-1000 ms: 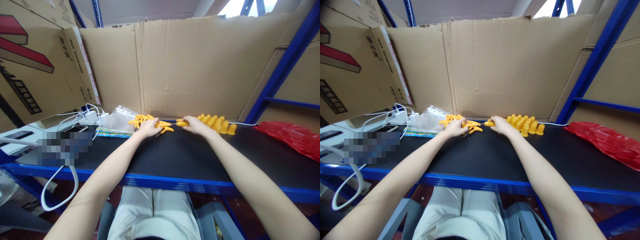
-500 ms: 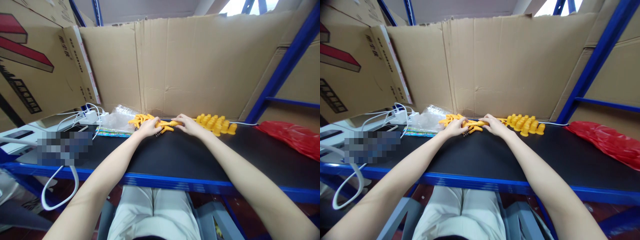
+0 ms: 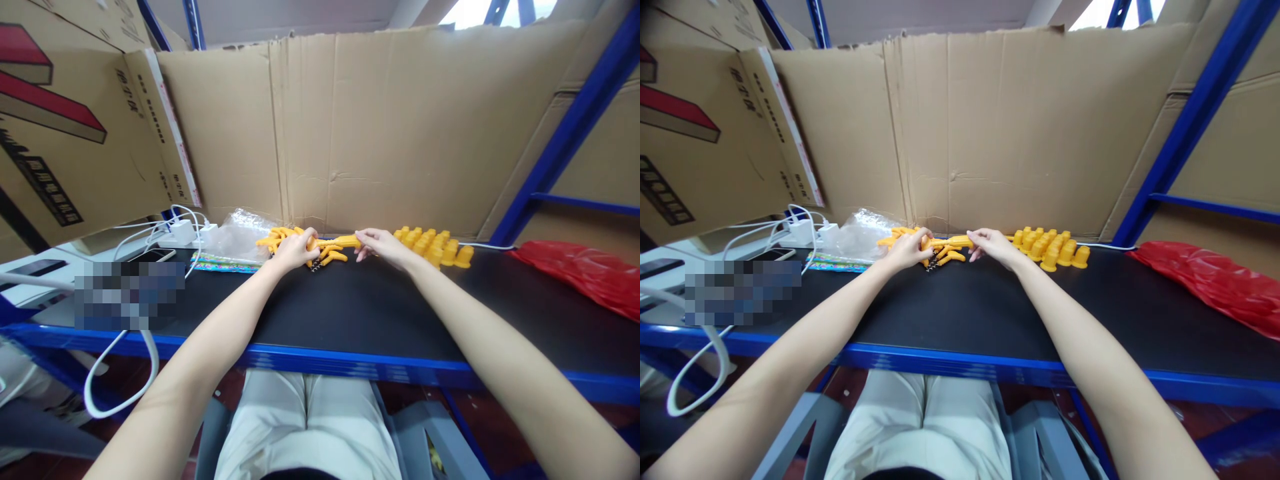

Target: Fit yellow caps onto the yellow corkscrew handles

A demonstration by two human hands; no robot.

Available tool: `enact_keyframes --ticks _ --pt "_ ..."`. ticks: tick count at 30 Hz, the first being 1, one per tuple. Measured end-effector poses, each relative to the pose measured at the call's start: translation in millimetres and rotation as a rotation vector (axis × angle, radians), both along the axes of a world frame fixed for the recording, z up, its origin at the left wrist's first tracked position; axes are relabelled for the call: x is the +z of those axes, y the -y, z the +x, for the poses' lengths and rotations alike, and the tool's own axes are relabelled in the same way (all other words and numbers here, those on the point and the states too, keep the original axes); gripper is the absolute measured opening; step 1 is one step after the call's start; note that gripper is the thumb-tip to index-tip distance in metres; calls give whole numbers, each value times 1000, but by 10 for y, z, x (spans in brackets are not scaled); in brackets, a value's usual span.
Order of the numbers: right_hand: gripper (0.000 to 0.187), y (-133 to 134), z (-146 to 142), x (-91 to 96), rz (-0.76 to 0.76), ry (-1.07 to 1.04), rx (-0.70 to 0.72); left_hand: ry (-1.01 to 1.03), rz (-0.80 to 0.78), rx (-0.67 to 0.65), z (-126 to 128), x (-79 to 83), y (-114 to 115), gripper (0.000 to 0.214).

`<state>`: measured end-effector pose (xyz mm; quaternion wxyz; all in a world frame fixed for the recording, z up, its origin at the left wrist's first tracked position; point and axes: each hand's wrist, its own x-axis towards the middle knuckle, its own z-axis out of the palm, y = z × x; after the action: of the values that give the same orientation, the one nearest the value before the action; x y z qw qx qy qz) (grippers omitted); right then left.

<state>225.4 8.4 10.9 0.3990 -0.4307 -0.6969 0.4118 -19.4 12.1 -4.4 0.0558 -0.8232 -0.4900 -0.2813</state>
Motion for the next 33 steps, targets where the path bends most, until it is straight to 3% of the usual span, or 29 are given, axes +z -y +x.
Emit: enact_keyframes --ticks 6,10,21,25,27,33 --pt "57 -46 57 -51 -21 -43 136 -11 4 26 -8 10 -6 31" --pt "45 -56 77 -58 -21 -28 166 -41 30 26 2 19 14 32" --pt "67 -28 -69 -68 -220 55 -39 -40 23 67 28 19 23 32" --pt "47 -36 32 -47 -273 -28 71 -28 19 67 18 10 7 32" --pt "49 -36 75 -43 -227 -90 112 -25 15 65 15 3 0 32" --pt "35 -73 61 -83 -146 -174 93 -8 45 51 15 -17 -10 31"
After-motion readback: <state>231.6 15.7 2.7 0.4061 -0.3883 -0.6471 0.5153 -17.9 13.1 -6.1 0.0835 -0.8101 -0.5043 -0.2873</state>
